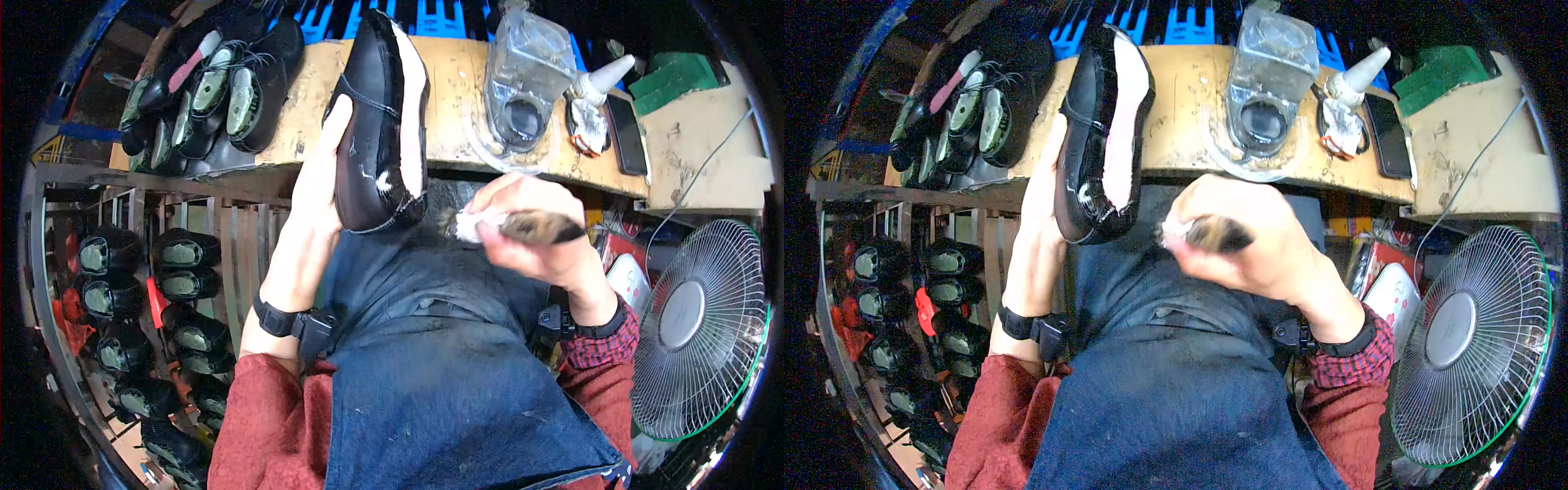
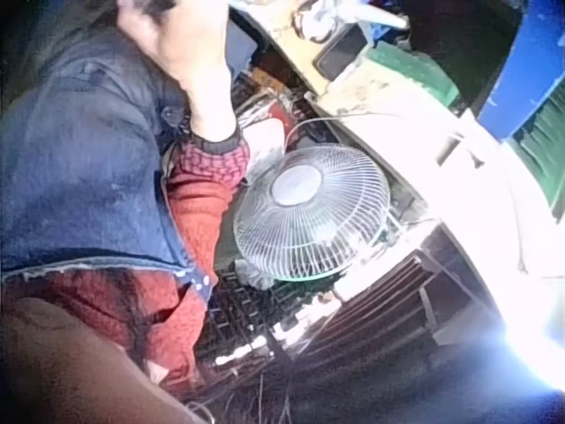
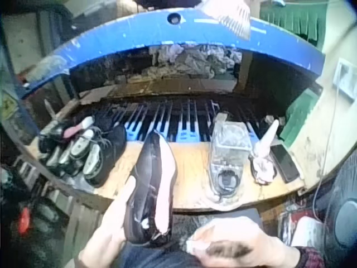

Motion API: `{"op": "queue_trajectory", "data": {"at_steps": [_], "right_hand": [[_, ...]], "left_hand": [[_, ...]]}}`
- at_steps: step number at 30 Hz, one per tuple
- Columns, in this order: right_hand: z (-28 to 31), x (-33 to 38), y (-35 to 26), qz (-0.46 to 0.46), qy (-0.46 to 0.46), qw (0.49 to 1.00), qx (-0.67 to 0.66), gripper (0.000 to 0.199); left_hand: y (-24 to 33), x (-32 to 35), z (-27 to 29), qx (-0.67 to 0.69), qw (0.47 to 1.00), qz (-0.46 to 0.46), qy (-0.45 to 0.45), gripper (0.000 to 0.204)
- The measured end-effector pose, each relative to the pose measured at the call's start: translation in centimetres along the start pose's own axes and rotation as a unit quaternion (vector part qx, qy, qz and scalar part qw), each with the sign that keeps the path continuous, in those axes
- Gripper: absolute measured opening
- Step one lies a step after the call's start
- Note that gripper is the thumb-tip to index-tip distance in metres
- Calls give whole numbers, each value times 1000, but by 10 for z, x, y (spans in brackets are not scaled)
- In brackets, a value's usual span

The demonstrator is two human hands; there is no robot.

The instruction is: Apply adhesive to the edges and soles of shoes using a brush.

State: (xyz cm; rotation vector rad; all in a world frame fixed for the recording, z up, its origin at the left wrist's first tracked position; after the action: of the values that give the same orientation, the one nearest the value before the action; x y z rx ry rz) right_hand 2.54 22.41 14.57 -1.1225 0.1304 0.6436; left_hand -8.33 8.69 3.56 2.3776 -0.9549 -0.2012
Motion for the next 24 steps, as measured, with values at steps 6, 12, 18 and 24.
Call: {"op": "queue_trajectory", "data": {"at_steps": [6,12,18,24], "right_hand": [[41,-16,4,50,211,966,-139,16],[19,-29,-11,89,32,995,-19,22],[48,-12,25,-20,132,988,-77,10],[76,10,62,-97,235,955,-154,12]], "left_hand": [[6,-18,-13,74,997,6,-21,45],[14,-21,0,9,998,12,55,46],[34,-29,1,-126,989,-34,71,47],[80,-27,-10,-415,883,-172,136,58]]}}
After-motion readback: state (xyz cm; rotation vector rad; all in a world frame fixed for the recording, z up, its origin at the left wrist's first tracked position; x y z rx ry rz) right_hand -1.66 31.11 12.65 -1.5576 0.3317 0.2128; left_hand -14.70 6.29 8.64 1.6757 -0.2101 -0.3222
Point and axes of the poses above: each hand's wrist, its own x-axis away from the middle knuckle, its own z-axis out of the back of the hand, y = z × x, the point moved 9 cm from there along -x, towards the middle knuckle, and after that the axes turned 8 degrees about -y, right-handed, at the moved point
